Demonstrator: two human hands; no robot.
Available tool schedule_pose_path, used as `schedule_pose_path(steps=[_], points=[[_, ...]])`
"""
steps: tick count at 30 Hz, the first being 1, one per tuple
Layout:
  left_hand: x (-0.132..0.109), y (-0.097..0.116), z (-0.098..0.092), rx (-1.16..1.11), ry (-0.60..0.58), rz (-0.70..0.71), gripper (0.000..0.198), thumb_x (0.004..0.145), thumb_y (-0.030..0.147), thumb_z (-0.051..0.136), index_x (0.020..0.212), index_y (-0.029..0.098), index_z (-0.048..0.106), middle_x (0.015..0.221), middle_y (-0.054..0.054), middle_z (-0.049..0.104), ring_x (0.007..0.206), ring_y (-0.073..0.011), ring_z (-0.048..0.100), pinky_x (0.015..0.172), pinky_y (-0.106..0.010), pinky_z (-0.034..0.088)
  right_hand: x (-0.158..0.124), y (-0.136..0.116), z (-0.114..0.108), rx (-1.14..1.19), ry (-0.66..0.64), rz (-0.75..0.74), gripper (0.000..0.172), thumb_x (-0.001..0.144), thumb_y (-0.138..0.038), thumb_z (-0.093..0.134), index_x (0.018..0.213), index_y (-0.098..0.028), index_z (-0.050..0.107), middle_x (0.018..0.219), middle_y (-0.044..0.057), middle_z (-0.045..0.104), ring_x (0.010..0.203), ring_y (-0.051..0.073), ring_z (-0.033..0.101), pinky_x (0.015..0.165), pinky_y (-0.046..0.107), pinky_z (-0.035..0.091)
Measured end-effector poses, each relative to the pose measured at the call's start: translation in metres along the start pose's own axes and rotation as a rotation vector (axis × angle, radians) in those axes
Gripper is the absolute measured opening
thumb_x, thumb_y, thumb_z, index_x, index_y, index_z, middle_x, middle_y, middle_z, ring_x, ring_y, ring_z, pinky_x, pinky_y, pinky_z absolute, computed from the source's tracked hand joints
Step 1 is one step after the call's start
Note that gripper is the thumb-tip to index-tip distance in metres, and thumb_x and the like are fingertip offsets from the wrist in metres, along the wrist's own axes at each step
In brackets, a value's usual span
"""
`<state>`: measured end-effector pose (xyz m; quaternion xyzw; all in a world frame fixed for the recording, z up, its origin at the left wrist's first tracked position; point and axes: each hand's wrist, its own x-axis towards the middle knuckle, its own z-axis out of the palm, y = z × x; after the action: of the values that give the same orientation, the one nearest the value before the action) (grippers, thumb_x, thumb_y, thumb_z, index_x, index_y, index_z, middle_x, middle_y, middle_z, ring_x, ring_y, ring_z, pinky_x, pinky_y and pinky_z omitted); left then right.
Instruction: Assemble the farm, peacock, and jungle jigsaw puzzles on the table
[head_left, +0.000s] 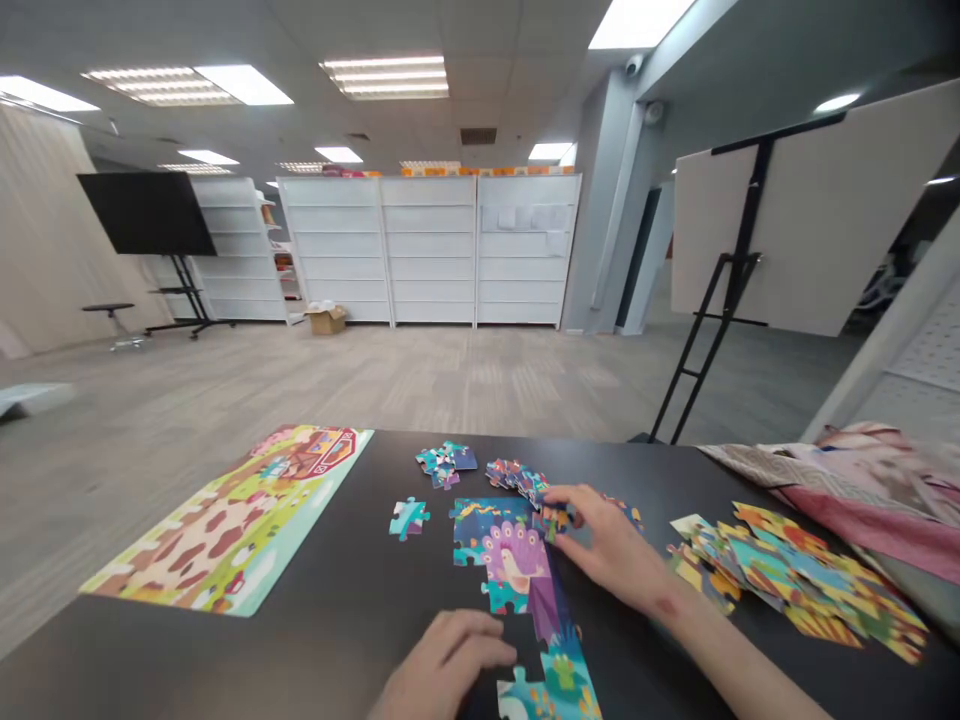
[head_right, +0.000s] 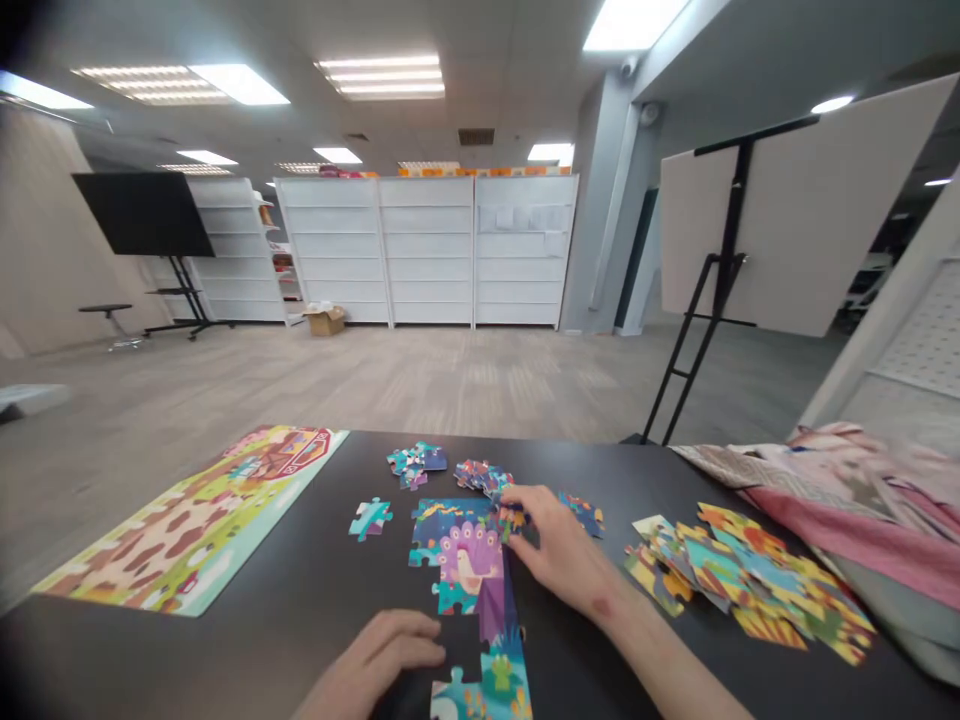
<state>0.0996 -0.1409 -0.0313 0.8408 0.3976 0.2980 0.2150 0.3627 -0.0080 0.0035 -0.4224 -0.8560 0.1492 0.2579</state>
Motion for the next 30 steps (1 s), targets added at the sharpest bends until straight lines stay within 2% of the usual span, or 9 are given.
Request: schedule_pose_path(steps=[3,7,9,13,16,20,24,27,30], points=[[0.024,0.01,-0.031,-0.072,0.039,-0.15,0.043,0.079,0.017,0.074,0.118,0.025,0.058,0.132,-0.008,0.06,0.121,-0.027,0.058,0.1,-0.034,0.05,-0.006,-0.038,0.012,0.151,-0.13,-0.125,0.046,0.081,-0.01,0.061,0.126,-0.021,0.056,0.132,0.01,0.063,0.124,0.025,0.058,0.106,0.041,0.045],[0.051,0.009,-0.046,-0.079,0.013,-0.183,0.052,0.072,0.009,0.073,0.119,0.026,0.057,0.123,-0.004,0.062,0.111,-0.0241,0.06,0.092,-0.031,0.05,-0.003,-0.07,0.028,0.186,-0.238,-0.165,0.04,0.075,-0.007,0.066,0.113,-0.019,0.059,0.116,0.008,0.068,0.109,0.025,0.064,0.095,0.04,0.052],[0.058,-0.001,-0.05,-0.045,-0.02,-0.163,0.047,0.073,0.01,0.073,0.115,0.025,0.06,0.114,-0.002,0.065,0.104,-0.0224,0.061,0.088,-0.03,0.049,0.0,-0.071,0.032,0.187,-0.24,-0.157,0.038,0.074,-0.007,0.068,0.11,-0.018,0.059,0.115,0.009,0.067,0.108,0.025,0.064,0.094,0.04,0.054],[0.058,-0.03,-0.067,0.05,-0.031,-0.11,0.039,0.076,0.015,0.075,0.113,0.024,0.062,0.109,-0.001,0.067,0.098,-0.0205,0.062,0.086,-0.028,0.048,0.001,-0.055,0.031,0.2,-0.164,-0.193,0.053,0.078,-0.015,0.07,0.129,-0.019,0.053,0.143,0.015,0.053,0.134,0.029,0.049,0.112,0.047,0.043],[0.051,-0.052,-0.079,0.101,-0.038,-0.101,0.036,0.081,0.024,0.077,0.114,0.024,0.064,0.113,-0.003,0.064,0.102,-0.0221,0.061,0.092,-0.031,0.047,0.001,-0.042,0.027,0.177,-0.049,-0.157,0.044,0.091,-0.021,0.059,0.134,-0.021,0.051,0.14,0.014,0.055,0.133,0.028,0.05,0.113,0.049,0.042],[0.045,-0.067,-0.077,0.095,-0.027,-0.186,0.048,0.079,0.035,0.083,0.123,0.026,0.065,0.112,-0.004,0.059,0.1,-0.0226,0.061,0.09,-0.032,0.049,0.006,-0.036,0.023,0.178,-0.029,-0.101,0.03,0.096,-0.023,0.052,0.126,-0.021,0.056,0.129,0.012,0.061,0.125,0.027,0.056,0.108,0.047,0.047],[0.05,-0.071,-0.065,0.054,0.094,-0.259,0.05,0.076,0.027,0.085,0.123,0.026,0.068,0.099,-0.002,0.056,0.09,-0.0206,0.06,0.081,-0.032,0.051,0.008,-0.041,0.025,0.196,-0.107,-0.103,0.025,0.099,-0.024,0.049,0.121,-0.022,0.061,0.125,0.011,0.062,0.118,0.024,0.06,0.102,0.042,0.051],[0.056,-0.073,-0.057,-0.111,0.191,-0.307,0.036,0.075,0.024,0.084,0.109,0.022,0.072,0.097,-0.002,0.053,0.084,-0.0183,0.058,0.069,-0.027,0.052,0.007,-0.047,0.026,0.21,-0.159,-0.105,0.026,0.1,-0.025,0.046,0.121,-0.022,0.062,0.126,0.011,0.06,0.114,0.023,0.062,0.099,0.039,0.053],[0.057,-0.074,-0.053,-0.346,0.215,-0.31,0.037,0.073,0.031,0.086,0.105,0.02,0.072,0.1,-0.003,0.052,0.086,-0.0177,0.058,0.066,-0.024,0.054,0.006,-0.048,0.025,0.216,-0.173,-0.088,0.026,0.1,-0.026,0.045,0.118,-0.022,0.063,0.126,0.011,0.059,0.111,0.022,0.063,0.097,0.038,0.054]])
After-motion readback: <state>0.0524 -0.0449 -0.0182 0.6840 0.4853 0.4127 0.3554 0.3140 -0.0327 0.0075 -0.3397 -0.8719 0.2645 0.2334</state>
